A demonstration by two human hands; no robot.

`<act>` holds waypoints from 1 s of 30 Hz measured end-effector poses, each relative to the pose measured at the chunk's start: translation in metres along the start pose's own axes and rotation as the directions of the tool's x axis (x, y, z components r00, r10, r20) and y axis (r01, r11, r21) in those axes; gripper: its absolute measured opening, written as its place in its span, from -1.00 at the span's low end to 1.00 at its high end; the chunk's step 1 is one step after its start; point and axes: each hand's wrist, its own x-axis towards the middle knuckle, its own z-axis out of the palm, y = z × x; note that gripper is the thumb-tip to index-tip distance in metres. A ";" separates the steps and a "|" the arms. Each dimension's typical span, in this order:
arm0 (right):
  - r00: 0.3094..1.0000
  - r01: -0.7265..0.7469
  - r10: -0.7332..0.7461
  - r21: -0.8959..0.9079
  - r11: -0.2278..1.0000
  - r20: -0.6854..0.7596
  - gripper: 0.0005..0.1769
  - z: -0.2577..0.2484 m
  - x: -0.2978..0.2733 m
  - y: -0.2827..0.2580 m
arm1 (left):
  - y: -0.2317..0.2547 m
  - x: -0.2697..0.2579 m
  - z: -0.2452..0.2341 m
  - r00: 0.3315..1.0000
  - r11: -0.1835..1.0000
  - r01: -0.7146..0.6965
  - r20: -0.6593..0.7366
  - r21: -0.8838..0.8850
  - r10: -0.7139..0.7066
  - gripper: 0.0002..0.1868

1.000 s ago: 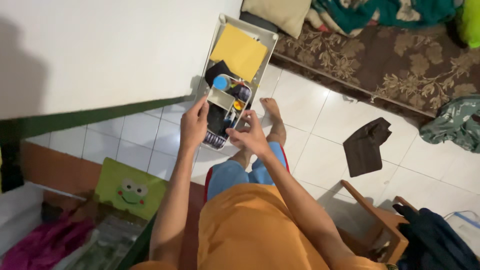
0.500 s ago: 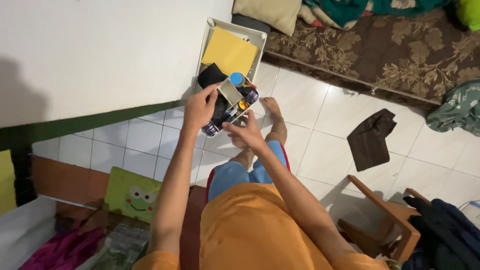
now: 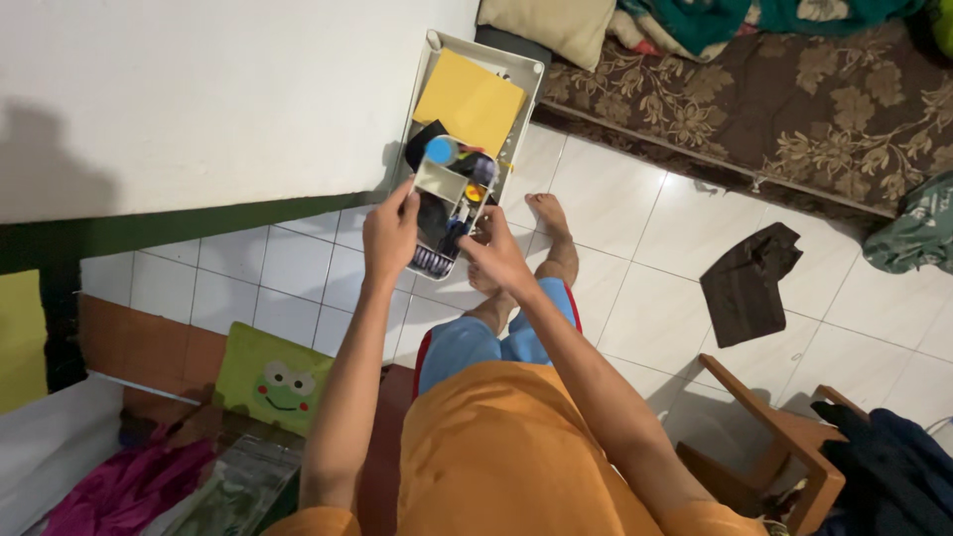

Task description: The person empties a small white storage unit, removes items including a notebook and a tin box, then places them back into the unit. They open the tin box, remove blister packs of pills, and place them into a blue container before returning the tin to the storage unit.

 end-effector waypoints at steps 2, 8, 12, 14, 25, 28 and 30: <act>0.999 0.013 -0.011 -0.022 1.000 0.051 -0.45 0.001 0.004 0.002 | -0.010 -0.008 -0.001 0.997 0.998 0.053 -0.047 -0.023 -0.054 -0.65; 0.993 0.004 0.015 -0.160 0.987 0.118 -0.45 0.012 0.027 -0.011 | -0.039 -0.016 -0.001 0.974 0.976 0.130 -0.161 -0.173 -0.159 -0.64; 0.989 -0.133 0.144 -0.193 0.972 0.043 -0.44 0.011 0.027 -0.022 | -0.043 -0.011 0.010 0.979 0.981 0.100 -0.158 -0.167 -0.126 -0.63; 0.982 -0.184 0.189 -0.167 0.969 0.010 -0.42 0.012 0.028 -0.025 | -0.041 -0.005 0.014 0.978 0.982 0.133 -0.145 -0.134 -0.152 -0.61; 0.975 -0.216 0.198 0.209 0.954 0.104 -0.42 -0.008 0.034 0.036 | -0.007 -0.019 -0.004 0.990 0.988 0.137 -0.040 0.066 -0.134 -0.08; 0.995 -0.036 0.030 0.060 0.998 0.092 -0.46 -0.009 0.036 0.043 | 0.016 -0.034 -0.001 0.994 0.973 -0.087 -0.046 0.215 0.099 0.41; 0.990 -0.109 0.093 0.160 0.981 0.103 -0.44 -0.010 0.036 0.038 | 0.030 -0.035 0.003 1.000 0.956 0.016 -0.002 0.293 -0.016 0.43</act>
